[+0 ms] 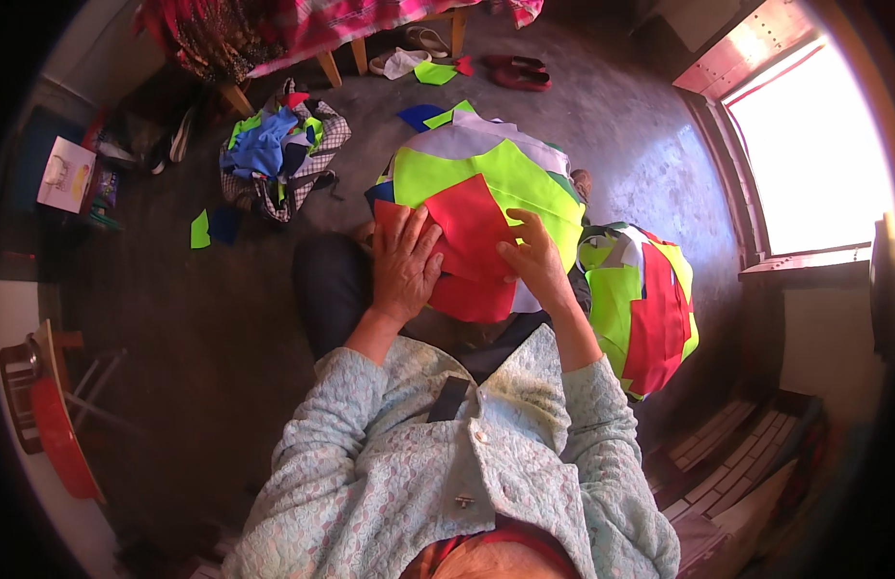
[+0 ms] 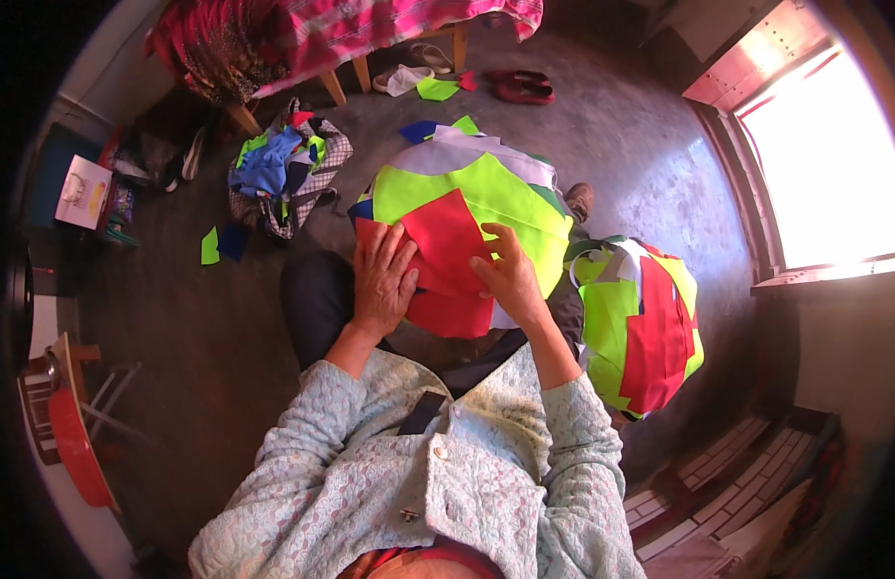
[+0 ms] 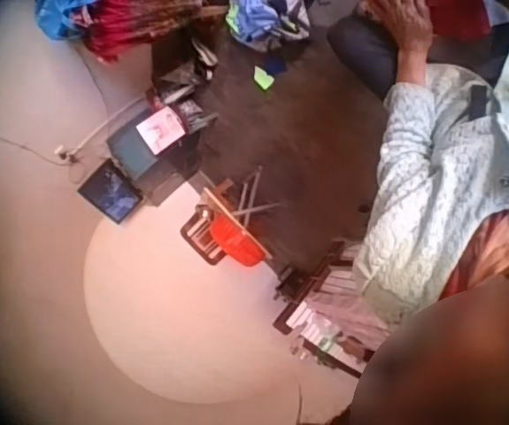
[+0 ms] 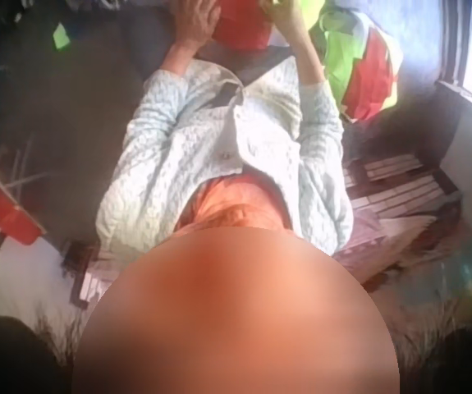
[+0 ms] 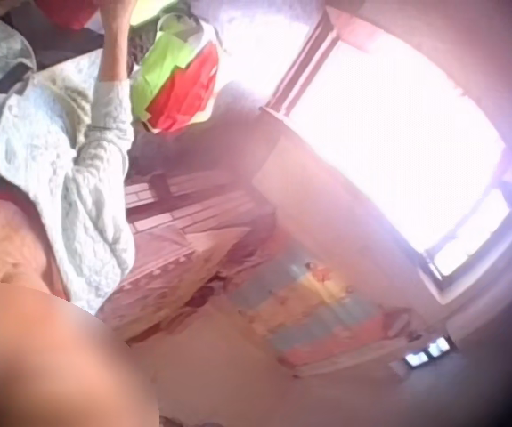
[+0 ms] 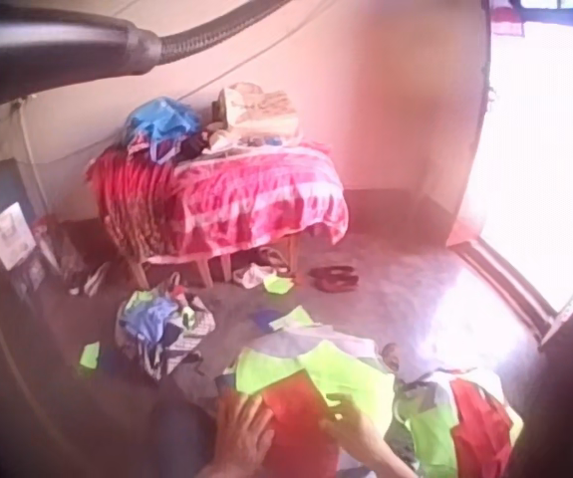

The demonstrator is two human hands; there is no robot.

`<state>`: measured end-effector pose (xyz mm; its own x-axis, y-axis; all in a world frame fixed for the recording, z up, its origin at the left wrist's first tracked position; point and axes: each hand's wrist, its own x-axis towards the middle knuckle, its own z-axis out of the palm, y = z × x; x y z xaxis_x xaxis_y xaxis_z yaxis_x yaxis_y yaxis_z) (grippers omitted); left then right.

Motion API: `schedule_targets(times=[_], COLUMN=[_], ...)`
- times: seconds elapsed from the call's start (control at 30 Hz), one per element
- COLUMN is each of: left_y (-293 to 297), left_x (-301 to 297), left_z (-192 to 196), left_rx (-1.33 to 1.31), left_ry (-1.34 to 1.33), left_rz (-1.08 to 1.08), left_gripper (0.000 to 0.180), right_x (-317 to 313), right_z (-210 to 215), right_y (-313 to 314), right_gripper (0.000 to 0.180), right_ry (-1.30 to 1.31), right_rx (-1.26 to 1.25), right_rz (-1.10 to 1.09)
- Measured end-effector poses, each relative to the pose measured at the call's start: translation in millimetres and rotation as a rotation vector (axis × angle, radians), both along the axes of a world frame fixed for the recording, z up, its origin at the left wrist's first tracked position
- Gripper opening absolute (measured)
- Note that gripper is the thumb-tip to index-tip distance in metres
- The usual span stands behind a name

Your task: The person sits on the floor and assembles a colorful fabric object by hand, placing and adjusting various colored fabric pieces onto a base structure. The person handles green, red, blue, and white fabric pieces, arranging them to form a patterned surface.

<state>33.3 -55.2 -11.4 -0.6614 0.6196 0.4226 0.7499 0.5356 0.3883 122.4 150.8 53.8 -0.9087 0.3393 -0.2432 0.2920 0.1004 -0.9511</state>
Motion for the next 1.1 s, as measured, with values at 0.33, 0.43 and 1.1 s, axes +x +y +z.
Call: schedule_targets(times=[0.33, 0.43, 1.1], left_y=[-2.3, -2.4, 74.1], left_x=[-1.8, -1.9, 0.8], left_z=[-2.6, 0.3, 35.5], left_rx=[0.04, 0.102, -0.202], left_ry=[-0.033, -0.034, 0.042], left_rz=[-0.017, -0.025, -0.112], left_gripper=[0.038, 0.038, 0.061], right_x=[14.2, 31.0, 145.0], right_z=[-17.7, -19.1, -80.7], right_y=[-11.8, -4.9, 59.0], right_gripper=[0.038, 0.034, 0.025], right_ry=[0.226, 0.188, 0.086], right_rx=[0.336, -0.037, -0.382], right_rz=[-0.097, -0.175, -0.679])
